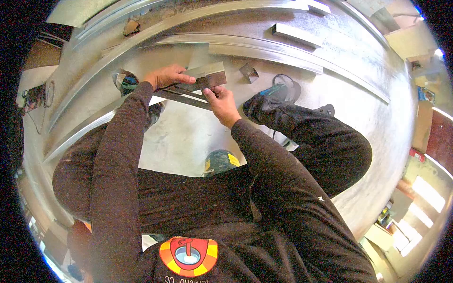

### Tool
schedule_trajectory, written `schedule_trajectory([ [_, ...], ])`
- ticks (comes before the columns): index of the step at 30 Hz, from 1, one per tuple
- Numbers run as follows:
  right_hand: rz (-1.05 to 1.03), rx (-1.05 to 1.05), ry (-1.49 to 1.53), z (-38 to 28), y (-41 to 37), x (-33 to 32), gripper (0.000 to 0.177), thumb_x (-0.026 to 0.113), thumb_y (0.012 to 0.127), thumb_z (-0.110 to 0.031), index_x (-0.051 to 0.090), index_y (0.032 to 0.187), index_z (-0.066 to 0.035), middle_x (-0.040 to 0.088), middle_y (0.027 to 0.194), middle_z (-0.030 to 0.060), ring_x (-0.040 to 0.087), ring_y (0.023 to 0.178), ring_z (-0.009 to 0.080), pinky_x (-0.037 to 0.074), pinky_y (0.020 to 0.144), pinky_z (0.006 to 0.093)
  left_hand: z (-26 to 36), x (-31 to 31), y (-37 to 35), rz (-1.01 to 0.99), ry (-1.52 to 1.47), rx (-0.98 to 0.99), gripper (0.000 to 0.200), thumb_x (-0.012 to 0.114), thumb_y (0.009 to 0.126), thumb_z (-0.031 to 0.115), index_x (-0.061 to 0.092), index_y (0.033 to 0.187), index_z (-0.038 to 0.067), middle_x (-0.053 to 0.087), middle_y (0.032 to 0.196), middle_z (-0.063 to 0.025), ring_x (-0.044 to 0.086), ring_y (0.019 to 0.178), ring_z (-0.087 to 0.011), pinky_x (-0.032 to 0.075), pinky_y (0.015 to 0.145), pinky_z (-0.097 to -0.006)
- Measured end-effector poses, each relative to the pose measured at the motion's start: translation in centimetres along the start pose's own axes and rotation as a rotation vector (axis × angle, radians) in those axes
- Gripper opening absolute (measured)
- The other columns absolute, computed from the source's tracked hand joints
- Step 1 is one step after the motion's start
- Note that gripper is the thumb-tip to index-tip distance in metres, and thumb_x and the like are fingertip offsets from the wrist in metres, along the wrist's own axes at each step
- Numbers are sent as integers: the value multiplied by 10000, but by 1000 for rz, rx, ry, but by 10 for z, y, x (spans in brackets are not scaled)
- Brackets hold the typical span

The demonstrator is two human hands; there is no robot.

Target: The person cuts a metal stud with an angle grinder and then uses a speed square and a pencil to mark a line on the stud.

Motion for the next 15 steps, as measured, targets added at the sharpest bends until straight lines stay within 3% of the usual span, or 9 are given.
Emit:
schedule_trajectory([
  [1,0,-2,1,-3,-1,-1,311,656,992,-230,678,1027,78,684,919,47,576,840,92,482,771,262,-2,0,2,12,8,5,751,721,768,641,722,1097,-34,717,981,-133,648,888,-227,488,821,-346],
  [3,7,-69,-534,-14,-5,-6,215,647,961,-170,707,971,36,707,806,105,645,730,172,520,696,315,-3,-1,3,26,16,11,752,723,764,639,723,1095,-36,716,978,-135,648,885,-228,488,822,-345],
  [4,6,-74,-534,-24,-10,-6,215,647,961,-170,707,971,36,707,806,105,645,730,172,520,696,315,-2,-2,2,4,10,-25,757,726,762,638,720,1106,-36,714,993,-138,646,902,-231,486,833,-346],
  [6,104,-370,-1152,-48,-30,-3,129,611,902,-83,717,887,-12,689,750,184,686,706,321,539,645,382,-2,-1,1,-23,5,-63,763,728,759,637,716,1117,-37,712,1008,-140,645,918,-234,484,844,-347],
  [10,4,-443,-1168,-76,-43,-3,125,583,849,-13,699,888,-39,687,833,213,666,783,412,540,668,437,-6,-2,6,3,37,-41,755,724,773,625,705,1136,-36,710,1034,-140,639,931,-229,480,848,-346],
  [12,105,-705,-958,-82,-45,2,127,586,896,-41,653,1004,-46,689,853,208,670,781,419,530,674,468,-10,1,7,-19,-3,-50,755,722,776,624,700,1144,-36,709,1043,-138,637,938,-226,479,850,-343],
  [13,106,-707,-957,-82,-43,5,127,586,896,-41,653,1004,-46,689,853,208,670,781,419,530,674,468,-10,1,7,-2,-14,-33,753,723,774,622,701,1146,-33,711,1047,-133,638,934,-221,478,853,-338],
  [15,195,-627,-795,-82,-38,6,211,572,948,-77,572,1159,-72,688,895,217,663,787,434,516,671,498,-7,0,6,13,-22,-15,751,724,773,620,703,1148,-30,712,1050,-128,639,931,-215,477,855,-334],
])
Point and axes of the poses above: each hand's wrist, its own y-axis towards the middle knuckle, its own x-axis out of the palm, z = x × y, the point moved 3 cm from there along y, towards the middle knuckle
